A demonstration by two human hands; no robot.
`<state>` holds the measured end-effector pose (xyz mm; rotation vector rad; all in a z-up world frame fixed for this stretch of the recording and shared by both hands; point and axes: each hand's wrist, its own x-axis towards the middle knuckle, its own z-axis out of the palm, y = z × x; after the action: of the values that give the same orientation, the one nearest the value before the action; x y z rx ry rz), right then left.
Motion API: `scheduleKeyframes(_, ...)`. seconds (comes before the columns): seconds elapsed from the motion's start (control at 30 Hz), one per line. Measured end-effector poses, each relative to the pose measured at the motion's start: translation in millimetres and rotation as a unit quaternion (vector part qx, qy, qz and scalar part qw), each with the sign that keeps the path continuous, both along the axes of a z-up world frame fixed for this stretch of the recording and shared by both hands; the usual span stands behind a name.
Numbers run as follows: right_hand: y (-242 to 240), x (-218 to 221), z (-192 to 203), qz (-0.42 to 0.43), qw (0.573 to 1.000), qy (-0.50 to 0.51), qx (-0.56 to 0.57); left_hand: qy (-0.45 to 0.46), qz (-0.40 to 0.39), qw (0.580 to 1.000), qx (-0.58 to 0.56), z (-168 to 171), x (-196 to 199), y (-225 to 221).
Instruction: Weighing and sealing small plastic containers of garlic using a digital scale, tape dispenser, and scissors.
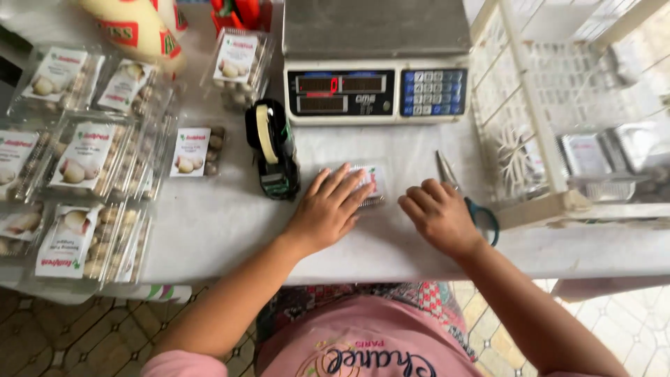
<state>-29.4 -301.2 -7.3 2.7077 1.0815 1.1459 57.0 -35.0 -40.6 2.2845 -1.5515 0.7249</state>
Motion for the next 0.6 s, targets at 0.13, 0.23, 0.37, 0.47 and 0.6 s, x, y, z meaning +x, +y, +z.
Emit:
scheduleKeyframes(0.13,27.3,-10.4,21.7,0.042,0.997,0.04,0.051,-0.005,0.026,1.0,0.007,-1.3,-2.1,-5.5)
scheduleKeyframes(0.23,45.5,1.0,7.6,0.062,0.998,0.019,0.016,-0.005,0.034,0.999,0.01,-11.9,2.8,-14.4)
scheduleKeyframes(0.37,45.2,18.6,3.4,0.049,0.999,-0.019,0.008,0.002,0.036,0.999,0.017,-7.4,11.5,-24.1)
scheduleKeyframes(0.47,40.5,26.3,9.9,0.027,0.997,0.065,0.013,0.047,0.045,0.998,0.026,11.8,11.0,-26.6)
scheduleKeyframes(0.6,43.8,25.7,14.1,0.031,0.995,0.075,0.057,0.06,0.027,0.997,0.032,19.7,5.8,-18.1)
